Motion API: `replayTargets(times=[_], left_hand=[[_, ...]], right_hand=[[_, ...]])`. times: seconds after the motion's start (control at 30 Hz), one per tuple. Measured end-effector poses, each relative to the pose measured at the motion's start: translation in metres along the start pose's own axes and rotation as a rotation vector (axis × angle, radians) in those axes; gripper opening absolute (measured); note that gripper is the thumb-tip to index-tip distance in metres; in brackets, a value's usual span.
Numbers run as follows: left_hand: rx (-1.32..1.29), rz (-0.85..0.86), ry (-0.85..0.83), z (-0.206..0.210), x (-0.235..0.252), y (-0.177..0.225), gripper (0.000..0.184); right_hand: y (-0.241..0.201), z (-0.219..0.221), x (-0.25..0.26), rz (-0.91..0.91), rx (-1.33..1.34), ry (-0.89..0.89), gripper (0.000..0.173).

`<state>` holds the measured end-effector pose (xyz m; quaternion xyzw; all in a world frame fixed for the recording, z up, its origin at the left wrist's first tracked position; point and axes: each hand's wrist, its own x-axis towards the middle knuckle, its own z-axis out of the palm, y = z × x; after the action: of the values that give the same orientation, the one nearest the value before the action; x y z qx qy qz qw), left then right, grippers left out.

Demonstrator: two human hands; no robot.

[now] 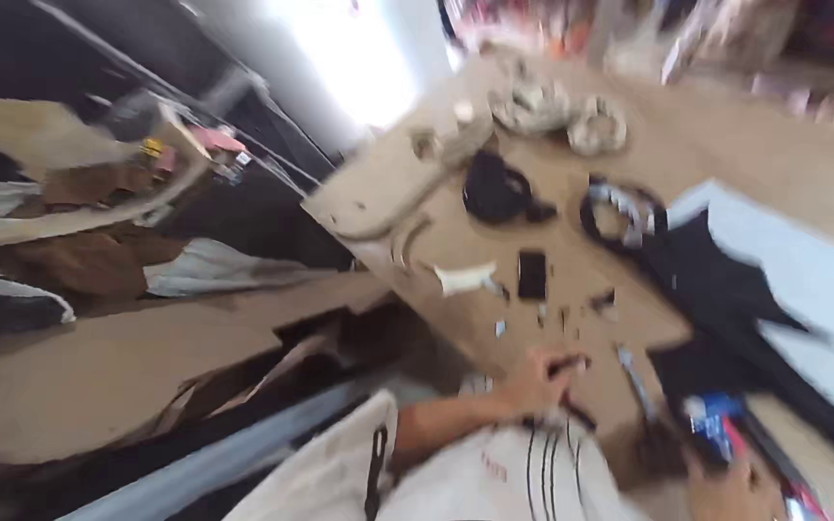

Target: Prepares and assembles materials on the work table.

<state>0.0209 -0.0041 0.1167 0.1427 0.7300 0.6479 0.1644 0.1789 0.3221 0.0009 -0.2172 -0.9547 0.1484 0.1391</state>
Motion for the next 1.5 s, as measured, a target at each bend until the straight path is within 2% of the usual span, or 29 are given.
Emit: replayTargets(times=[0.07, 0.13, 0.23, 0.4, 0.47, 0.57, 0.6, 0.7, 0.8, 0.93, 1.23, 1.5], left_hand=[[-0.077, -0.002, -0.041, 0.006, -0.008, -0.004, 0.032], [-0.196, 0.044, -0.08, 0.015, -0.008, -0.014, 0.03], [-0.251, 0.084, -0.132, 0.011, -0.004, -0.015, 0.029], [-0.33, 0.104, -0.11, 0.003, -0.006, -0.017, 0.026], [-0.364, 0.083, -0.075, 0.001, -0.008, -0.019, 0.026], [-0.379, 0.048, -0.045, -0.001, -0.002, -0.021, 0.028], [-0.363, 0.042, -0.035, -0.002, -0.002, -0.021, 0.028], [-0.278, 0.028, -0.011, -0.005, -0.001, -0.018, 0.03], [-0.249, 0.027, 0.015, -0.004, -0.004, -0.011, 0.029], [-0.153, 0.076, 0.047, -0.005, -0.013, -0.003, 0.029], [-0.074, 0.147, 0.064, -0.01, -0.018, 0.006, 0.031], [0.025, 0.219, 0.04, -0.012, -0.018, -0.003, 0.033]], right_hand=[[-0.01, -0.015, 0.006, 0.118, 0.032, -0.165, 0.074], [0.01, -0.004, 0.018, 0.227, 0.006, -0.287, 0.074], [0.024, 0.009, 0.044, 0.262, -0.015, -0.365, 0.073], [0.029, 0.013, 0.058, 0.334, -0.025, -0.458, 0.078], [0.013, 0.003, 0.059, 0.396, -0.015, -0.449, 0.073], [-0.044, -0.05, 0.069, 0.325, -0.008, -0.431, 0.044], [-0.065, -0.072, 0.066, 0.29, 0.022, -0.431, 0.04], [-0.118, -0.128, 0.044, 0.179, 0.241, -0.413, 0.044], [-0.161, -0.156, 0.024, 0.021, 0.606, -0.324, 0.04], [-0.192, -0.163, 0.022, 0.001, 0.825, -0.346, 0.041], [-0.213, -0.158, 0.034, 0.026, 0.791, -0.507, 0.034], [-0.215, -0.156, 0.035, 0.052, 0.757, -0.571, 0.034]])
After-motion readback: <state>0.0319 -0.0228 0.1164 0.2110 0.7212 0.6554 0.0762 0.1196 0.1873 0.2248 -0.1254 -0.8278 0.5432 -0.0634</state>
